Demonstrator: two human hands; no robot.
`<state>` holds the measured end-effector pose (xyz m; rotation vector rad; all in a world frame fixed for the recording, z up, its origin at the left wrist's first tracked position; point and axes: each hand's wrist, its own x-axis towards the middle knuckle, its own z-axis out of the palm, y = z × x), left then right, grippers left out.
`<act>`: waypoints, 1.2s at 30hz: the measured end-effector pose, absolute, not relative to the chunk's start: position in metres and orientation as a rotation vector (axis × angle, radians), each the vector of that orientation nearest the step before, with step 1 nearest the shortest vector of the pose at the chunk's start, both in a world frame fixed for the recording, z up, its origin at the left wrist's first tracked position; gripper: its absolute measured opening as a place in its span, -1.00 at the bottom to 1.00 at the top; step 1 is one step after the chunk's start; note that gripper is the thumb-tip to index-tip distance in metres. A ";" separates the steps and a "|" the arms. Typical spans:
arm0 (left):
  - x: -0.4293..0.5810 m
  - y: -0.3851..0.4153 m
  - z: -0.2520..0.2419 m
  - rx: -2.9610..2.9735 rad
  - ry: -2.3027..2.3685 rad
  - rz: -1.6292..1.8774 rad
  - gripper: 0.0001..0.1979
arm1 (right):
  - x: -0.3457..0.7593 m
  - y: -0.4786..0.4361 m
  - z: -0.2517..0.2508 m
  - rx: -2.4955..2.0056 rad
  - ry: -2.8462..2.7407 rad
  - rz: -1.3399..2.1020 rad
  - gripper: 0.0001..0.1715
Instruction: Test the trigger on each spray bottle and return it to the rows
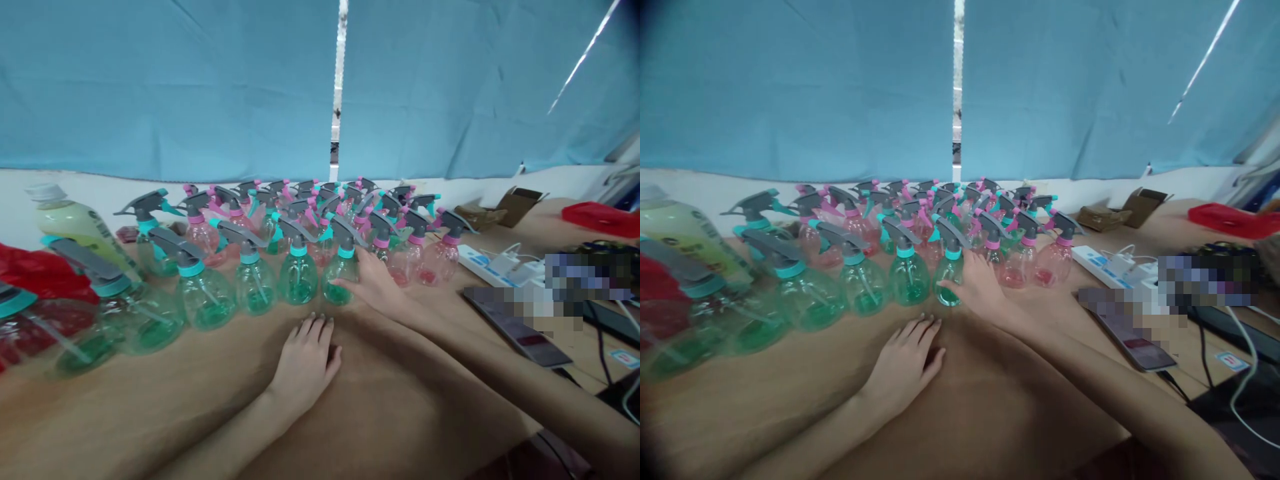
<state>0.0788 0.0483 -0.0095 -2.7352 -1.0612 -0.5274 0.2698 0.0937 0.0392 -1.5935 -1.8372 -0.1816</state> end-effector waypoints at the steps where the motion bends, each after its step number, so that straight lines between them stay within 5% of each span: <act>1: 0.079 0.049 -0.010 -2.733 -1.056 -0.531 -0.62 | 0.268 0.096 0.041 -1.629 -1.818 -0.154 -0.29; 20: 0.076 0.055 -0.008 -2.702 -0.989 -0.551 -0.59 | 0.262 0.094 0.058 -1.636 -1.718 0.108 -0.21; 24: 0.075 0.056 -0.007 -2.710 -0.959 -0.556 -0.59 | 0.279 0.070 0.066 -1.538 -1.683 0.145 -0.32; 29: 0.075 0.059 -0.006 -2.729 -0.899 -0.625 -0.62 | 0.323 0.044 0.058 -1.445 -1.563 0.081 -0.78; 36: 0.075 0.062 -0.007 -2.744 -0.890 -0.676 -0.62 | 0.351 0.052 0.046 -1.542 -1.446 -0.008 -0.63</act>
